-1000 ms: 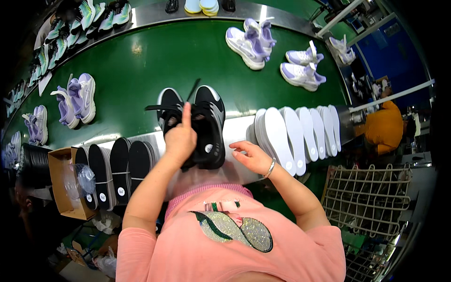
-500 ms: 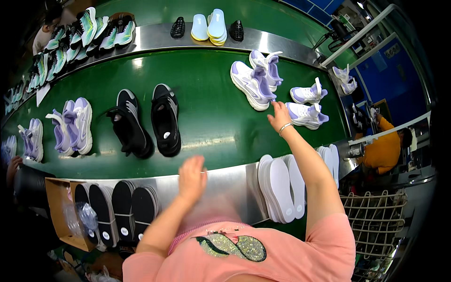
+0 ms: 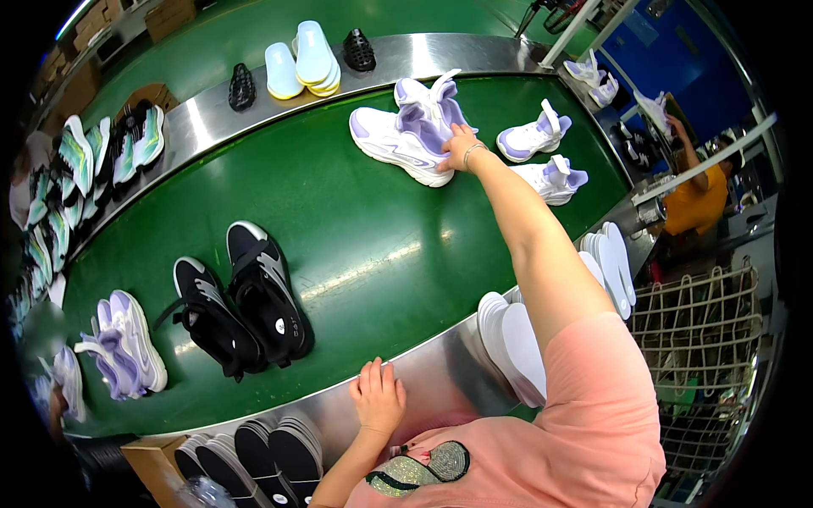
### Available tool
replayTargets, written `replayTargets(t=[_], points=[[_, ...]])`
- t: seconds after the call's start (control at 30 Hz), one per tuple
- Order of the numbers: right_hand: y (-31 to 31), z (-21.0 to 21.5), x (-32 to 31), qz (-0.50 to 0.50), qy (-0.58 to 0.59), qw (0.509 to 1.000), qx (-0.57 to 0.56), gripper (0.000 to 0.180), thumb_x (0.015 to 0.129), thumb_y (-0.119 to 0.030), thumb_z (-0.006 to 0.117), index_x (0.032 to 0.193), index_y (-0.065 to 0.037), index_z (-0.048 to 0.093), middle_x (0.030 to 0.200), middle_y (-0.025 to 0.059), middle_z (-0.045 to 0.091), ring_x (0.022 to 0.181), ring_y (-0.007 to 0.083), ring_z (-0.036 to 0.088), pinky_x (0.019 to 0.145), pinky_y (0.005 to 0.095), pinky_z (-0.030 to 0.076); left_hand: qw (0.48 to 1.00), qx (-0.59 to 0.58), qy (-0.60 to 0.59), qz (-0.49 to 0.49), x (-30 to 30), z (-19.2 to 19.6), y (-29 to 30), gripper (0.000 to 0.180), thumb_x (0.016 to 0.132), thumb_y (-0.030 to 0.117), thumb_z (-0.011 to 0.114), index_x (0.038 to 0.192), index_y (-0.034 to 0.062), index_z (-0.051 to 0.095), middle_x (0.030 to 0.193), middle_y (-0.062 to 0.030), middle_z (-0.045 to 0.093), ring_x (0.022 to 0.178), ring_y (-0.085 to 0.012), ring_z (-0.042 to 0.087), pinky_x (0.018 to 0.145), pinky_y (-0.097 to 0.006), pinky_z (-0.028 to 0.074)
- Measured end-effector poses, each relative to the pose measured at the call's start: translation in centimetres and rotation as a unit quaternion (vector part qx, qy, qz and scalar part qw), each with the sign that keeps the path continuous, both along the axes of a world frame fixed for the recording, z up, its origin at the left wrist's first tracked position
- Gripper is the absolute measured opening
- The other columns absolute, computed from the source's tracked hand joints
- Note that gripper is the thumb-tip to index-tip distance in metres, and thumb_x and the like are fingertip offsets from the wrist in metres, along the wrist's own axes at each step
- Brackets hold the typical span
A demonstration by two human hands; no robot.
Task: The person picks up shoes from a conveyor belt, inserts insoles into them by hand, and places the shoes back onto the belt or into boxes.
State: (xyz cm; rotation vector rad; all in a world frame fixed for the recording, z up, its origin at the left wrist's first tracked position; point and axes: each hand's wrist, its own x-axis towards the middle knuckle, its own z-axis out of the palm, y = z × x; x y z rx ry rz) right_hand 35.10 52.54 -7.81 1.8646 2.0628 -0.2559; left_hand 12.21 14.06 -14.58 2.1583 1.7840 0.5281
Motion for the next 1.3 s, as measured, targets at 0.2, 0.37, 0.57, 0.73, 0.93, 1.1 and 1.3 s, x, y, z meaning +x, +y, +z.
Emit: replayTargets(t=[0.2,0.37,0.57,0.73,0.93,1.1,1.3], points=[[-2.5,-1.9,0.8,-0.042,0.026,0.998,0.03,0.051,0.064,-0.047,0.061,0.103,-0.015,0.059,0.109,0.0124,0.051,0.103,0.0273,0.047,0.087,0.0361,0.039,1.0,0.017,0.015,-0.017,0.7,0.0,0.1,0.035,0.069,0.019,0.053,0.101,0.0043,0.05,0.109,-0.0117,0.047,0.105,-0.0251,0.04,0.087,-0.041,0.024],[-9.6,1.5,-4.6,-0.049,0.222,0.973,-0.023,0.051,0.064,-0.041,0.058,0.101,-0.006,0.058,0.102,0.0157,0.057,0.094,0.028,0.055,0.082,0.0338,0.042,0.999,0.032,0.001,-0.005,0.9,0.2,0.1,0.035,0.071,0.019,0.052,0.102,0.0023,0.049,0.108,-0.0139,0.048,0.104,-0.0279,0.042,0.087,-0.042,0.026],[-23.6,5.6,-9.6,0.093,0.154,0.976,-0.124,0.034,0.07,-0.034,0.054,0.089,-0.007,0.063,0.088,0.0114,0.062,0.081,0.0244,0.06,0.069,0.0339,0.047,0.818,-0.142,-0.522,0.196,0.1,0.6,2.1,0.058,0.083,0.026,0.047,0.128,0.002,0.019,0.128,-0.0176,0.027,0.116,-0.0267,0.031,0.097,-0.036,0.023],[-35.4,5.9,-9.6,0.138,0.21,0.963,-0.098,0.029,0.073,-0.032,0.054,0.084,-0.007,0.064,0.084,0.0118,0.061,0.083,0.0287,0.053,0.068,0.0353,0.044,0.763,-0.2,-0.576,0.218,-0.9,3.1,-1.5,0.071,0.081,0.03,0.051,0.131,0.0021,0.009,0.133,-0.017,0.017,0.12,-0.0255,0.025,0.098,-0.035,0.024],[-44.7,4.2,-8.1,0.163,0.231,0.953,-0.108,0.031,0.07,-0.027,0.056,0.095,-0.008,0.058,0.092,0.0157,0.054,0.09,0.0292,0.048,0.068,0.0354,0.045,0.808,-0.213,-0.533,0.133,-1.4,4.5,-9.0,0.069,0.076,0.015,0.05,0.13,0.0015,0.009,0.131,-0.0162,0.018,0.118,-0.0252,0.025,0.098,-0.034,0.02],[-45.8,4.0,-7.2,0.133,0.286,0.941,-0.121,0.036,0.075,-0.032,0.053,0.103,-0.009,0.053,0.097,0.0176,0.053,0.092,0.031,0.047,0.071,0.0368,0.043,0.876,-0.087,-0.454,0.137,-1.2,5.3,-8.1,0.063,0.078,0.014,0.051,0.129,0.0013,0.015,0.13,-0.0159,0.023,0.114,-0.0227,0.031,0.094,-0.033,0.024],[-46.4,2.6,-7.4,0.125,0.288,0.949,-0.032,0.031,0.072,-0.032,0.055,0.097,-0.013,0.054,0.088,0.0152,0.053,0.085,0.0297,0.05,0.064,0.0379,0.044,0.958,0.029,-0.275,0.072,-4.0,2.7,-3.5,0.045,0.076,0.023,0.057,0.111,-0.0015,0.042,0.11,-0.0162,0.042,0.103,-0.0268,0.039,0.088,-0.036,0.031]])
